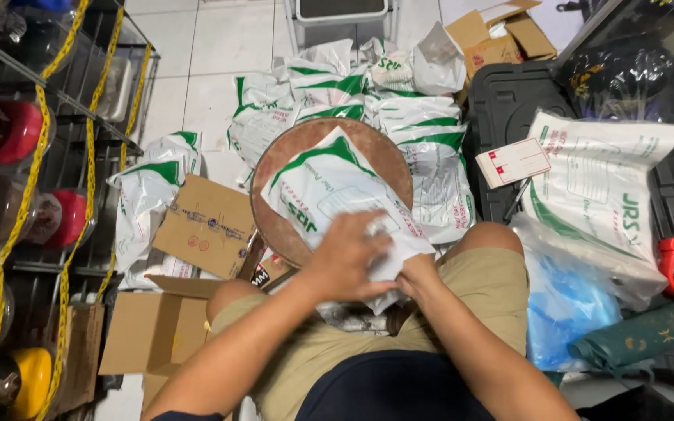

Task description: The person prepares mail for shipment by placing items into shipping bags, writing on labels with a marker, and applying adhesive stickers to the packages while surrounded by other shipping supplies.

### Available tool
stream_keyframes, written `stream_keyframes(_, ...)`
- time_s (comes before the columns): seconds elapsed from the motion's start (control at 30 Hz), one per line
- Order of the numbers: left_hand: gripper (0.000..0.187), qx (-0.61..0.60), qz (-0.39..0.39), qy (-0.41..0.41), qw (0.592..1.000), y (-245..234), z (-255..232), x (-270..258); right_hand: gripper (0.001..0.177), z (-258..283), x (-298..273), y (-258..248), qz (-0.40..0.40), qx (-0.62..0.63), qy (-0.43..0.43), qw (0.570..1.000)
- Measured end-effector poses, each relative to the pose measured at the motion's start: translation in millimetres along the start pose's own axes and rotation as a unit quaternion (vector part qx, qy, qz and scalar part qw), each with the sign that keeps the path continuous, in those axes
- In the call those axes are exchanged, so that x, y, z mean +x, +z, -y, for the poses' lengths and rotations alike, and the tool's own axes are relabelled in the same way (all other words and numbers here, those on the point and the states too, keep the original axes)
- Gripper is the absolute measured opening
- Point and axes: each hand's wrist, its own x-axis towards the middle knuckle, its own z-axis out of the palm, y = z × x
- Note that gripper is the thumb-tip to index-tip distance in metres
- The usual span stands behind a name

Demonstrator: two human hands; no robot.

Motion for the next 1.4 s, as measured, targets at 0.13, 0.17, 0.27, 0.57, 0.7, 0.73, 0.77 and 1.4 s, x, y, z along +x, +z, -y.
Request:
stream_keyframes(0.13,0.022,0.13,0.009,0.044,0.991,32,-17,-21,0.018,4,-14,2,0.019,0.005,0.014,1.0)
stream_keyframes(0.17,0.012,0.12,0.021,0.032,0.992,31,-14,-23,0.018,7,-16,5,0.024,0.008,0.016,1.0)
stream_keyframes(0.27,0.008,0.111,0.056,0.008,0.992,15,-6,-19,0.018,15,-24,5,0.031,0.018,0.02,0.999)
stream_keyframes(0.57,0.009,0.255,0.098,-0.075,0.959,-11,50,21,0.018,34,-72,11,0.078,0.071,0.044,0.993)
stream_keyframes(0.7,0.009,0.272,0.076,-0.038,0.959,-32,10,39,0.025,39,-87,9,0.067,0.1,0.084,0.989)
stream_keyframes(0.73,0.009,0.273,0.076,-0.036,0.958,-31,10,40,0.025,37,-85,10,0.066,0.101,0.082,0.989)
stream_keyframes(0.77,0.009,0.283,0.077,-0.019,0.956,-29,8,38,0.028,34,-85,10,0.066,0.107,0.084,0.988)
stream_keyframes(1.4,0.006,0.265,0.14,-0.04,0.953,-40,4,44,0.049,49,-95,19,0.059,0.13,0.104,0.984)
